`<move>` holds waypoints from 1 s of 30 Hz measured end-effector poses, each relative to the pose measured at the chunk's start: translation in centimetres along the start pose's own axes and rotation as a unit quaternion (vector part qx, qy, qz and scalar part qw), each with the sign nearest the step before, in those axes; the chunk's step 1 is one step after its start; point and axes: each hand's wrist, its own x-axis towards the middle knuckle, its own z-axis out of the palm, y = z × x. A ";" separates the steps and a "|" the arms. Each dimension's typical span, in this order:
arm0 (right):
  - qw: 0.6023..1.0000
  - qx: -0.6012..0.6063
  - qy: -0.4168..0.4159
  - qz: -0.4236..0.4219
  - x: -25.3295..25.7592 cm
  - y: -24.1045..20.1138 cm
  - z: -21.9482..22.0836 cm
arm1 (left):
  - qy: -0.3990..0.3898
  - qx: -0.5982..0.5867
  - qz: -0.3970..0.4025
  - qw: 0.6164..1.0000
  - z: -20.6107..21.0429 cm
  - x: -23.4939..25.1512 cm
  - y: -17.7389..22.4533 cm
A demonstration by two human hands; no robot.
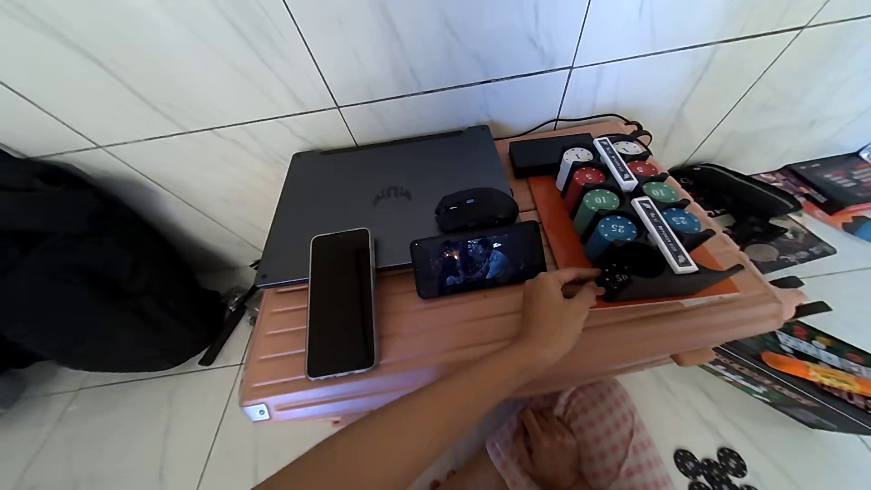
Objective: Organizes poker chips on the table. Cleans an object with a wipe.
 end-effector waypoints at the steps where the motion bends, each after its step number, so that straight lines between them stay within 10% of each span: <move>1: 1.000 0.002 -0.004 0.002 0.0 0.0 -0.1 | 0.000 0.004 0.001 1.000 0.0 0.0 0.0; 8: 0.999 0.015 -0.035 0.017 0.0 -0.3 -0.1 | 0.017 0.088 0.062 0.994 -0.2 -0.3 -1.0; 14: 0.928 0.168 -0.316 0.105 1.9 0.0 -4.6 | 0.029 0.102 0.053 0.993 0.7 -1.2 -1.3; 20: 0.967 0.128 -0.100 0.197 0.2 3.9 -11.1 | 0.016 0.114 0.030 0.993 2.4 -2.7 -0.7; 26: 0.842 0.043 -0.213 0.493 -3.0 15.4 -14.1 | -0.006 0.106 0.041 0.993 2.1 -3.0 -0.5; 30: 0.806 0.001 -0.298 0.512 -6.3 19.6 -14.5 | -0.012 0.114 0.039 0.993 1.9 -3.1 -0.4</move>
